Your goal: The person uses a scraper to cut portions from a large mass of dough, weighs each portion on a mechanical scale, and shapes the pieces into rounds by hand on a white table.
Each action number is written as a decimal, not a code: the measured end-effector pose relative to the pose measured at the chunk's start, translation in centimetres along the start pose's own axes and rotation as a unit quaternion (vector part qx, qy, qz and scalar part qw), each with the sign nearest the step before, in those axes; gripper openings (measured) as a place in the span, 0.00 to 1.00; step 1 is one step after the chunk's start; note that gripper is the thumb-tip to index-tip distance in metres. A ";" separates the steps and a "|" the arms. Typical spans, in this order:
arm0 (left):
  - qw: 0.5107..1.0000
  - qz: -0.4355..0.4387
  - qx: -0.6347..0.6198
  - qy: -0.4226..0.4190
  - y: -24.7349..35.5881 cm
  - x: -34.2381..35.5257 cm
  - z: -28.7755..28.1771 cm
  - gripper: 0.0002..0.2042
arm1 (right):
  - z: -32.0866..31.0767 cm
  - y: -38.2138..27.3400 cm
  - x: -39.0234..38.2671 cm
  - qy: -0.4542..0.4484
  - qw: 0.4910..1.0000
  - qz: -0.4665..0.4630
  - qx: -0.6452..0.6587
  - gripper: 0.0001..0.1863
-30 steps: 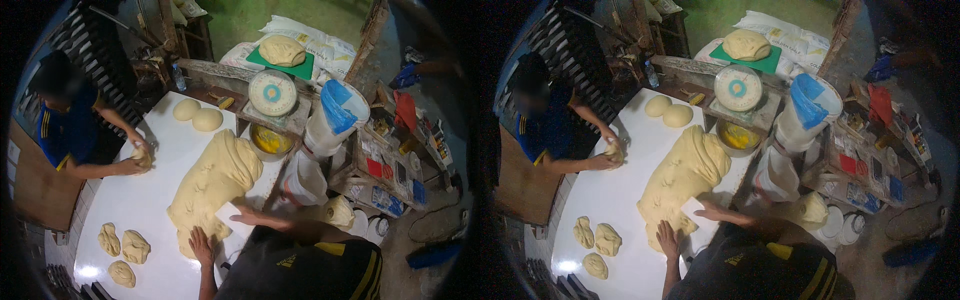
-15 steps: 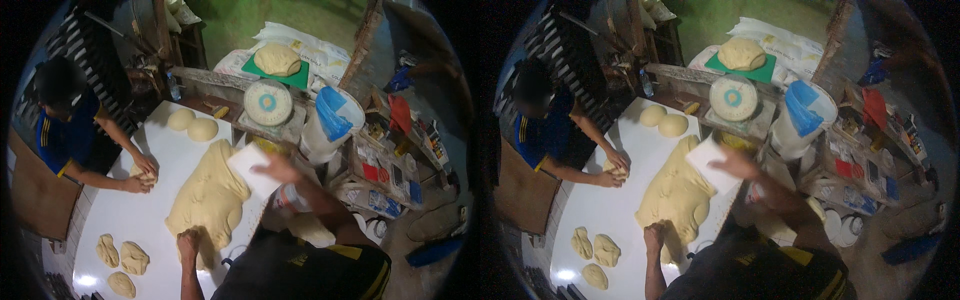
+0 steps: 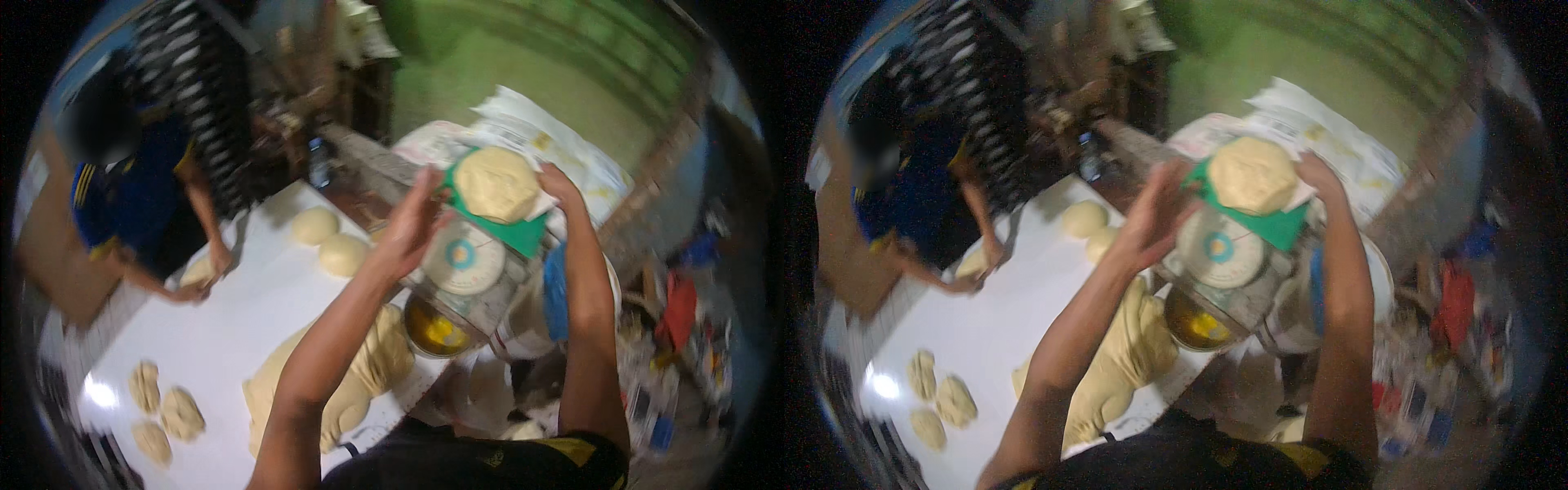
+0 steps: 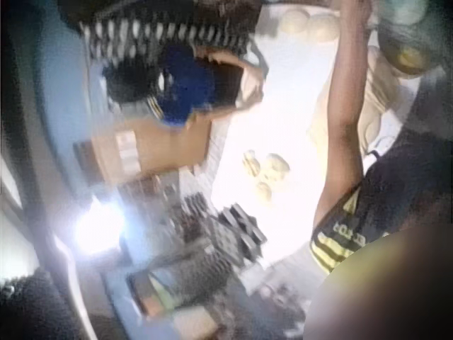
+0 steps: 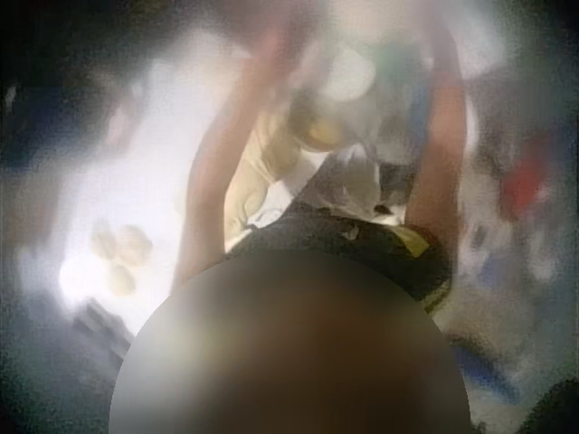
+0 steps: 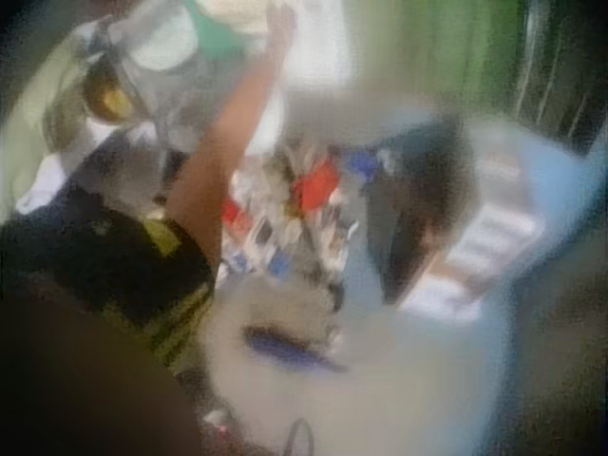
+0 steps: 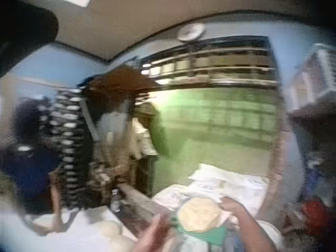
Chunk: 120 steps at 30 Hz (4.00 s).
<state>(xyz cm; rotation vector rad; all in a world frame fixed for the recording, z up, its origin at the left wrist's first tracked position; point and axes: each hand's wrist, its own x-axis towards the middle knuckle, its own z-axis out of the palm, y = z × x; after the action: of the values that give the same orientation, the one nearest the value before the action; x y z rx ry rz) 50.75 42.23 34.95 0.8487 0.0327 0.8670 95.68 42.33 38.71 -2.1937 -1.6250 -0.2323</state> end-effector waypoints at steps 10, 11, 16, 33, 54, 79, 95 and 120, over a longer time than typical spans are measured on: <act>0.896 0.093 -0.433 0.005 -2.9 -5.6 -6.0 0.32 | 4.2 -28.5 -13.3 -0.244 0.687 -0.030 0.684 0.23; 0.899 0.125 -0.419 0.013 -2.7 -8.7 -6.6 0.32 | 5.9 -30.6 -15.2 -0.237 0.639 -0.004 0.731 0.22; 0.879 0.219 -0.410 0.107 -0.1 -25.2 -14.7 0.33 | 16.0 -35.5 -21.6 -0.366 0.519 0.068 0.770 0.16; 0.545 -0.121 0.623 0.549 -5.7 -60.4 -25.7 0.39 | 31.8 -58.9 -51.7 -0.353 0.856 -0.331 0.181 0.15; 0.731 0.048 0.114 0.671 -10.0 -73.9 -14.9 0.16 | 33.4 -58.2 -62.4 -0.394 0.888 -0.231 0.056 0.25; 0.826 0.050 -0.079 0.556 -0.5 -67.3 -14.5 0.28 | 29.9 -54.2 -59.1 -0.647 0.451 0.216 0.576 0.21; 0.971 -0.204 0.115 0.041 8.9 4.0 -0.1 0.21 | 24.3 -25.1 -44.5 -0.355 0.592 0.293 0.661 0.21; 0.604 -0.383 0.675 -0.179 -6.3 -49.6 -18.8 0.20 | 25.0 -26.7 -55.6 -0.333 0.692 0.254 0.588 0.23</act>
<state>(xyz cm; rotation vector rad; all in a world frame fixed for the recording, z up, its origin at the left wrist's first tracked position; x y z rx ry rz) 15.18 18.33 3.04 2.1964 0.7397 -0.3821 50.62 10.28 1.66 -1.5003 -0.7950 1.4901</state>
